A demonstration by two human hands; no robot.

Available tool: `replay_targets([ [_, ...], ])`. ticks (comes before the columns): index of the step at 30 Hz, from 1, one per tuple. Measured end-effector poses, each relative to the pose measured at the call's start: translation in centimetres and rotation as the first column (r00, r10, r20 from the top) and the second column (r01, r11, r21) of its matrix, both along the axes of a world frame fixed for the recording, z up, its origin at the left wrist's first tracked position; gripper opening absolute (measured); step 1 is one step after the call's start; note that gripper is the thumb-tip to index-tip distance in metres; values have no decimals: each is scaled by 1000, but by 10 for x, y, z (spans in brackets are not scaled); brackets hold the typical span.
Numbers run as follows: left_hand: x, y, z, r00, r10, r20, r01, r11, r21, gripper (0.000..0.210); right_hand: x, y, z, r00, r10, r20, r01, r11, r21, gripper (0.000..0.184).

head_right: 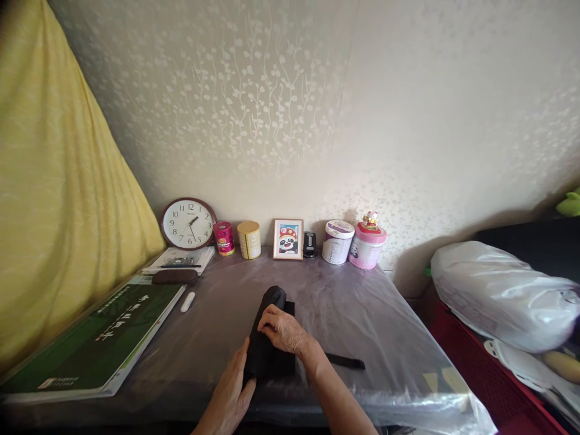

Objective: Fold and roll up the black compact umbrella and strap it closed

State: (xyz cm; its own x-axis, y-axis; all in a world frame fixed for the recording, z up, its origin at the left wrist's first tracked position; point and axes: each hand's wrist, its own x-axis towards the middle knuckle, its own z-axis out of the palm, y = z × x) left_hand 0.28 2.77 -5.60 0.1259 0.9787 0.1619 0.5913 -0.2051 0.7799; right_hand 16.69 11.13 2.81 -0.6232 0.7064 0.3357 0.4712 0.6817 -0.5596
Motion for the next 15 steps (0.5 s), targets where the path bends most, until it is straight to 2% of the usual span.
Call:
replay_targets([
  [6, -2, 2, -6, 997, -5, -73, 9, 999, 53, 59, -4, 0, -1, 999, 10, -40, -9, 1000, 20, 15],
  [11, -3, 2, -14, 987, 6, -160, 14, 993, 120, 58, -13, -1, -11, 995, -39, -92, 45, 997, 68, 16],
  [15, -2, -1, -2, 981, -14, -196, 38, 992, 122, 65, -23, 0, -21, 989, -122, -82, 135, 977, 168, 19],
])
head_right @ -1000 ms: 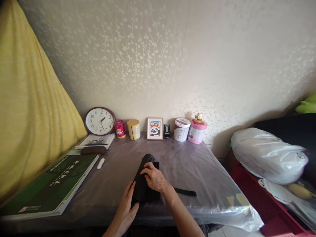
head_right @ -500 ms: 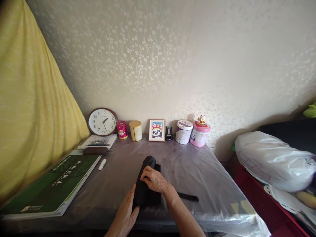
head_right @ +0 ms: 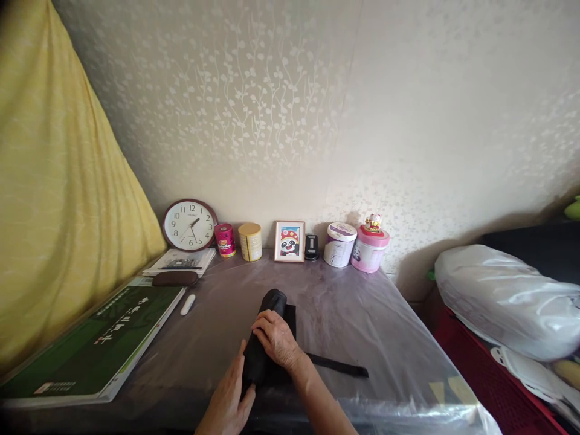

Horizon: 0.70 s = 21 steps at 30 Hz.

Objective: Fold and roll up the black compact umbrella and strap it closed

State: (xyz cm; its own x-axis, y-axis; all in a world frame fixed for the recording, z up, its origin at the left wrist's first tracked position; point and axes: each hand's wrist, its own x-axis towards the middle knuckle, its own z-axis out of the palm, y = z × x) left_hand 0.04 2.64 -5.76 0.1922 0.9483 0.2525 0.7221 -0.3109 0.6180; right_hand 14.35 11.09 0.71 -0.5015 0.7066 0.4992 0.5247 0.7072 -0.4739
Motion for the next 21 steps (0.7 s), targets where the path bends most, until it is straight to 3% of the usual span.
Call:
replay_targets([
  [6, 0, -3, 27, 996, -80, -46, 78, 996, -32, 78, -10, 4, -7, 995, -98, 23, 95, 989, 109, 23],
  [13, -1, 3, 22, 978, -118, -171, 94, 986, -140, 73, -8, 22, -15, 995, -3, 97, -5, 996, 88, 26],
  [21, 0, 3, 27, 982, -97, -165, 55, 969, -243, 76, -5, 66, -21, 979, -91, 185, 85, 996, 40, 29],
])
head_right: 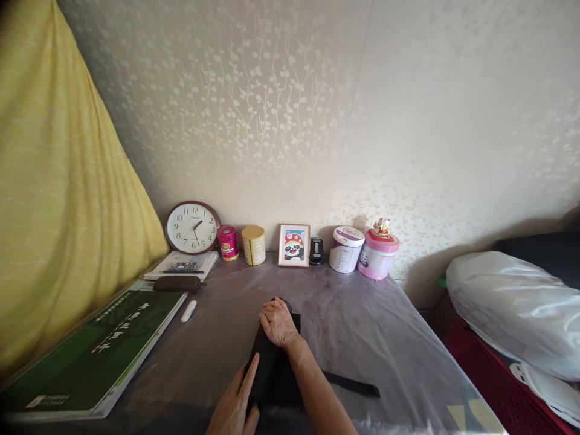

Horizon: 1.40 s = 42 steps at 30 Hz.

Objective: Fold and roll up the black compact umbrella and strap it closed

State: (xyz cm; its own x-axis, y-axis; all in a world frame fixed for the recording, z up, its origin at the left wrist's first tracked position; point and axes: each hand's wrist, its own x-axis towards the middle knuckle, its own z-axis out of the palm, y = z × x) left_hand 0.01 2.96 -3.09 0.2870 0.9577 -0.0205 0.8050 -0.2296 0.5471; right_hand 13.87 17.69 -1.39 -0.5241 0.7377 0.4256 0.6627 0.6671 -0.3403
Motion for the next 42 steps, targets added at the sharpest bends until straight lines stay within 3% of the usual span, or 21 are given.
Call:
replay_targets([
  [7, 2, -4, -3, 985, 34, 169, -45, 997, 60, 74, 4, 12, 4, 945, -290, -151, 280, 956, -86, 23],
  [10, 4, -7, 1, 979, 57, 196, -70, 996, 60, 72, 24, 8, 4, 833, -469, -293, 420, 881, -217, 24],
  [13, 4, -9, 4, 972, 61, 226, -76, 995, 61, 71, 54, -2, 2, 705, -606, -369, 479, 790, -383, 25],
  [16, 3, -9, 3, 965, 64, 256, -86, 993, 78, 69, 74, -14, -1, 647, -674, -357, 440, 712, -547, 27],
  [19, 3, -9, 1, 961, 64, 269, -89, 993, 82, 68, 75, -25, -4, 627, -692, -358, 315, 646, -696, 30],
  [25, 1, -8, 3, 933, 69, 353, -102, 992, 76, 66, 55, -31, 0, 630, -675, -385, 124, 577, -808, 28],
  [32, -1, -6, 0, 912, 98, 399, -135, 989, 66, 66, 47, -34, 6, 665, -653, -363, 133, 581, -803, 24],
  [38, -1, -5, -1, 892, 116, 437, -153, 987, 51, 66, 39, -37, 11, 693, -631, -349, 78, 547, -833, 31],
  [42, -2, -5, -1, 896, 114, 430, -149, 988, 48, 65, 37, -39, 12, 702, -610, -367, 91, 589, -803, 33],
])
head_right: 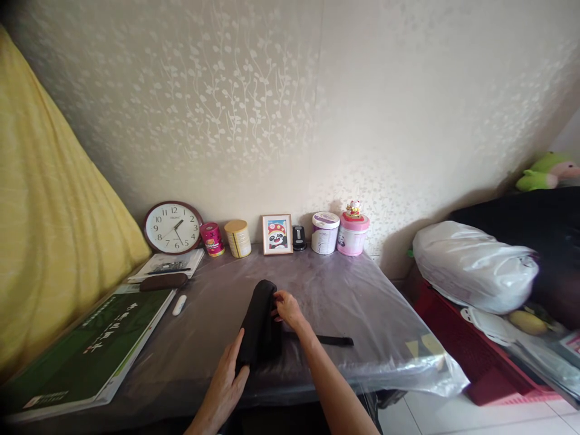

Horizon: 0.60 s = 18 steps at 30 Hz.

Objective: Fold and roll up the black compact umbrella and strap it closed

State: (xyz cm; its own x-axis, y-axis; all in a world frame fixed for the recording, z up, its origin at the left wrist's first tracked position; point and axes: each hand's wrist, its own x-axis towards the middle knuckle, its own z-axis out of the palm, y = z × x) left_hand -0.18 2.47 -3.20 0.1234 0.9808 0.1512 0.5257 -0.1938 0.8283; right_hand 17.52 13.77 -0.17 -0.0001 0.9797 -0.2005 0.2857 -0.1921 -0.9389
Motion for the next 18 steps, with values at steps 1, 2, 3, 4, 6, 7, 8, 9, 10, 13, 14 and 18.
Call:
replay_targets([
  [1, 0, 0, 0, 1000, 0, 0, 0, 1000, -4, 65, -1, -1, 0, 1000, 3, 8, -3, 1000, 20, 34],
  [2, -1, 0, 0, 1000, 2, 1, -2, 1000, -8, 65, -2, -2, -1, 1000, 7, 13, -7, 999, 37, 36],
  [3, -1, 0, 0, 1000, 8, 4, -7, 1000, -12, 64, -3, -4, -1, 1000, 17, 23, -19, 998, 66, 40],
  [4, -1, 0, 0, 1000, 14, 9, -13, 1000, -18, 64, -4, -6, -2, 998, 38, 46, -43, 992, 116, 44],
  [6, -1, 1, -1, 1000, 27, 15, -27, 999, -33, 64, -6, -10, -1, 983, 103, 149, -141, 952, 274, 51],
  [7, -1, 1, -1, 999, 31, 17, -30, 999, -37, 65, -7, -13, -1, 964, 132, 229, -210, 908, 362, 53],
  [8, -2, 2, -1, 999, 33, 18, -32, 999, -39, 65, -8, -15, 1, 937, 152, 316, -286, 852, 439, 52],
  [9, -2, 2, -1, 999, 32, 18, -31, 999, -38, 65, -8, -18, 3, 905, 160, 395, -355, 796, 491, 50],
  [10, -2, 3, -1, 999, 31, 18, -30, 999, -38, 65, -9, -21, 5, 876, 164, 453, -408, 753, 516, 47],
  [13, -4, 4, -1, 999, 32, 14, -31, 998, -45, 64, -10, -26, 10, 815, 187, 548, -507, 689, 519, 39],
  [14, -5, 4, -1, 999, 33, 12, -32, 998, -46, 64, -11, -27, 11, 803, 199, 561, -526, 678, 513, 37],
  [18, -6, 5, -3, 999, 37, -1, -37, 998, -50, 64, -13, -28, 16, 790, 222, 572, -564, 629, 534, 23],
])
